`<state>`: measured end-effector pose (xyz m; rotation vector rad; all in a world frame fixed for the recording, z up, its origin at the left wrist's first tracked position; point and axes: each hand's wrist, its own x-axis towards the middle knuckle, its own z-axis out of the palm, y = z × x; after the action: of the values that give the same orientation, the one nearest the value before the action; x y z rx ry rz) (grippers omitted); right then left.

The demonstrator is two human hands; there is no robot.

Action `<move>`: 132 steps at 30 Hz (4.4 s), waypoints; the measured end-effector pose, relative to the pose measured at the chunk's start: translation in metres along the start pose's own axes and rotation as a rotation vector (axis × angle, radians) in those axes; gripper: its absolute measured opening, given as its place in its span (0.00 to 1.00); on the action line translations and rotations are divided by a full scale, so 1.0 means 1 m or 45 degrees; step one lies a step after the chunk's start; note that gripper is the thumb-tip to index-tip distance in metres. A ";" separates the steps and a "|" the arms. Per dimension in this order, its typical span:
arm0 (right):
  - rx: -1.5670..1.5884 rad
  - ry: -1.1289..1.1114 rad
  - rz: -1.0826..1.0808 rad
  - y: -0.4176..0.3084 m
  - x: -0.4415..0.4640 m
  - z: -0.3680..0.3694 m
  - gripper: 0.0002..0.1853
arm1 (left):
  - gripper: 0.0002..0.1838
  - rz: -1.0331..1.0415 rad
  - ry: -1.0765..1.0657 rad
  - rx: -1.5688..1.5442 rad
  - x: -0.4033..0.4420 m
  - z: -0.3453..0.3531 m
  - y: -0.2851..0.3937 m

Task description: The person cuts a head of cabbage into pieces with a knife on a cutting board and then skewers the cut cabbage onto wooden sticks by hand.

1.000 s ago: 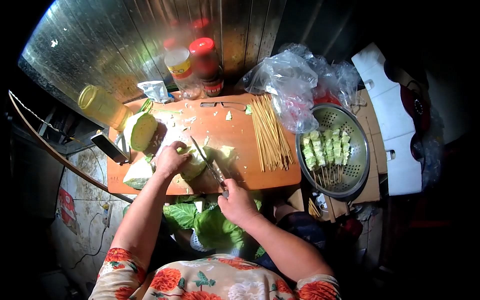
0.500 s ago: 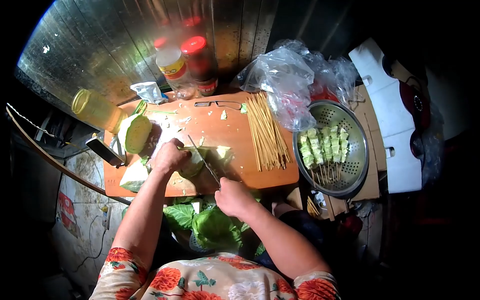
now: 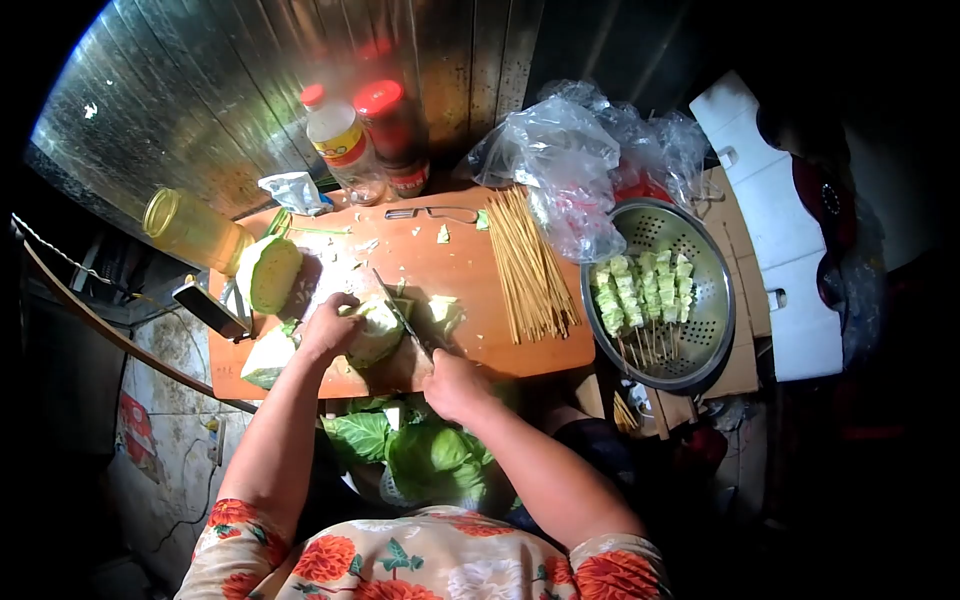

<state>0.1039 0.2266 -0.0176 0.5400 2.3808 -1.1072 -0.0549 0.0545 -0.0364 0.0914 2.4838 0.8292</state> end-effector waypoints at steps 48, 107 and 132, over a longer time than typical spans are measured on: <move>-0.177 -0.038 -0.030 -0.031 0.026 0.004 0.15 | 0.24 0.053 0.074 -0.264 0.010 0.030 -0.019; -0.127 0.048 0.051 -0.006 -0.004 0.001 0.13 | 0.13 0.526 0.215 -0.100 -0.012 0.055 -0.001; -0.117 -0.061 -0.033 -0.020 -0.029 -0.011 0.15 | 0.05 0.586 0.362 -0.040 -0.012 0.059 -0.021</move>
<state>0.1152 0.2186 0.0168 0.4469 2.3897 -1.0052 -0.0138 0.0669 -0.0834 0.5892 2.7585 1.1331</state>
